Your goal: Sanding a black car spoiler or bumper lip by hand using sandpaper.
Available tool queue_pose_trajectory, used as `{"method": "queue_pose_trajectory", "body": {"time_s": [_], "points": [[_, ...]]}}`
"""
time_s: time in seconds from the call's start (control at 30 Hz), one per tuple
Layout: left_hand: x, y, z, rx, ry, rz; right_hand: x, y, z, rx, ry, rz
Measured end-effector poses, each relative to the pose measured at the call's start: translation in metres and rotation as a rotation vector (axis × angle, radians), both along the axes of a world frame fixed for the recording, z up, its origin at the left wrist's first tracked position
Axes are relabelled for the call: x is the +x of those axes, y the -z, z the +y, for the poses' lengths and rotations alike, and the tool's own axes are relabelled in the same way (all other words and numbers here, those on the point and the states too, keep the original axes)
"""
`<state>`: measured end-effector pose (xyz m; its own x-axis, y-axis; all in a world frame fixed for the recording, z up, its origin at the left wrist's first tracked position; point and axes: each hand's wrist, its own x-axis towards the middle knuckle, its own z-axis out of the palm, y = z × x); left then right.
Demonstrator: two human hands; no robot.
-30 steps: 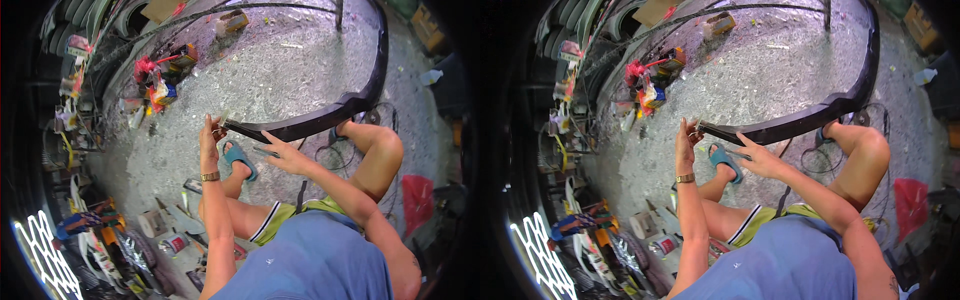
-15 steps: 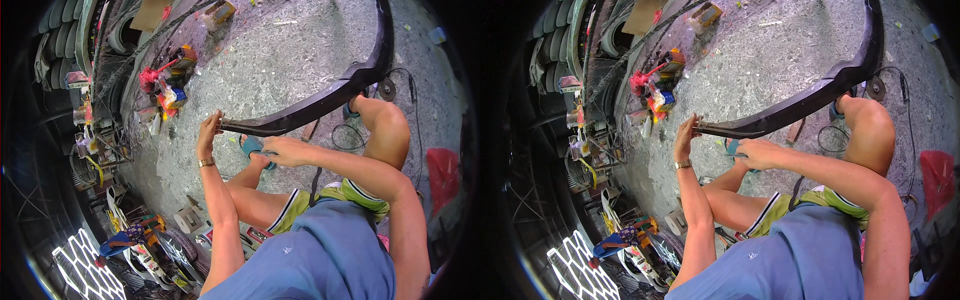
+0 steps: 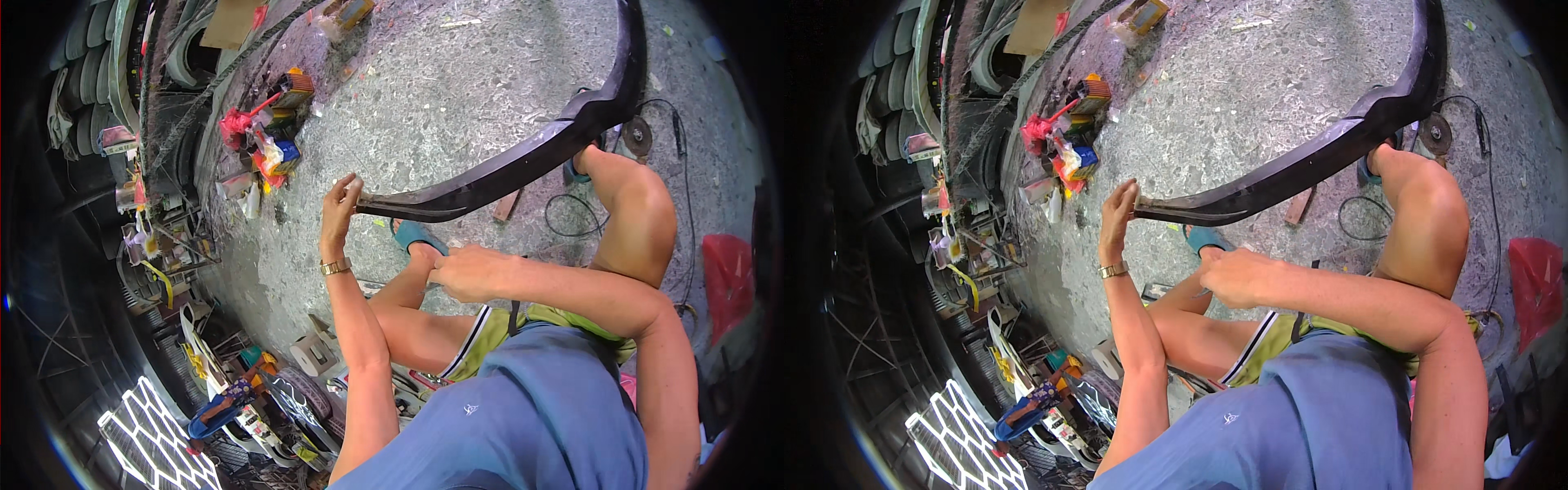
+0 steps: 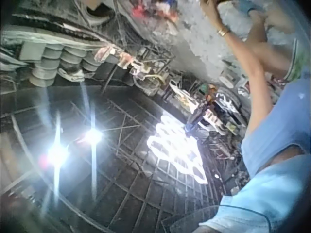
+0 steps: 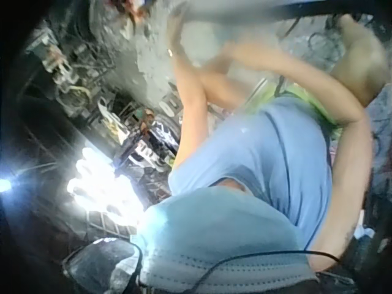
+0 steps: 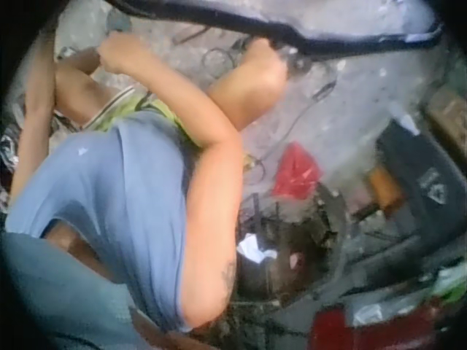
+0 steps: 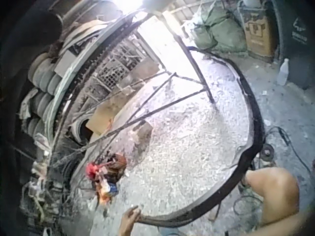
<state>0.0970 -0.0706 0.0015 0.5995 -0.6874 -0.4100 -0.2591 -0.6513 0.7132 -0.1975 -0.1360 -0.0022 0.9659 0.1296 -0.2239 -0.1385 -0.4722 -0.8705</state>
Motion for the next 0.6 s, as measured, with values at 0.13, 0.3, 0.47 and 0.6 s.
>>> {"method": "queue_pose_trajectory", "body": {"time_s": [0.13, 0.3, 0.47, 0.6], "points": [[-0.005, 0.007, -0.004, 0.081, 0.135, -0.358, -0.006, -0.002, -0.001, -0.105, -0.048, -0.053], [-0.012, 0.005, -0.009, 0.025, 0.141, -0.457, -0.011, -0.003, -0.006, -0.122, -0.027, -0.084], [-0.019, 0.005, -0.009, 0.014, 0.113, -0.485, -0.011, -0.004, -0.007, -0.152, -0.041, -0.053], [-0.010, 0.002, -0.003, -0.005, 0.100, -0.247, -0.010, -0.003, -0.007, -0.166, -0.065, -0.030]]}}
